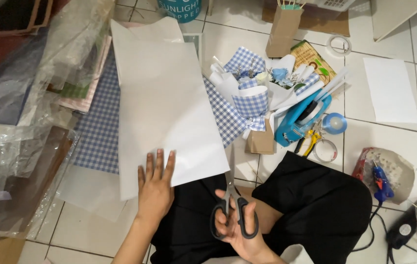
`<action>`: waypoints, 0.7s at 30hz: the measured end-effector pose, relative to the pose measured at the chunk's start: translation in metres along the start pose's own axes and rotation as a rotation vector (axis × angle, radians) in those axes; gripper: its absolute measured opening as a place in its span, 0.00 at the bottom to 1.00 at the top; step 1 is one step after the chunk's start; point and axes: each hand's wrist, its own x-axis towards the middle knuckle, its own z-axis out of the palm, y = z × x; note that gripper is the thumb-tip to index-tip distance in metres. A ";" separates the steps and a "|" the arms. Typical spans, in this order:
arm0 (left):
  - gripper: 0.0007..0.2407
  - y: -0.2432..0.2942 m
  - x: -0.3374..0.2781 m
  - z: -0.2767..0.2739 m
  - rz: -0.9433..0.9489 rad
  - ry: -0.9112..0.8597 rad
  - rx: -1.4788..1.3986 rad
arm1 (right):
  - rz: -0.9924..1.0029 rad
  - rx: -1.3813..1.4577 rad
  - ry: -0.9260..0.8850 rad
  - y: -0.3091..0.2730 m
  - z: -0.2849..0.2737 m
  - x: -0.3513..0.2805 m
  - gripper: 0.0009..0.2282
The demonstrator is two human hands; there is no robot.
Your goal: The person sits on the floor and wraps a small bouquet of artificial flowers with white and blue gingham paper. They cut the paper with scissors, fold it around the bouquet, and secure it with tape.
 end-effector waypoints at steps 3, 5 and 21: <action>0.43 -0.002 -0.009 0.010 -0.052 -0.129 -0.269 | -0.085 -0.055 0.112 0.010 -0.006 -0.008 0.38; 0.43 0.000 -0.011 0.009 -0.085 -0.165 -0.315 | -0.043 -0.121 0.127 0.010 -0.005 -0.010 0.42; 0.46 0.008 -0.019 0.022 -0.100 -0.180 -0.337 | -0.165 -0.227 0.101 -0.012 -0.004 0.039 0.32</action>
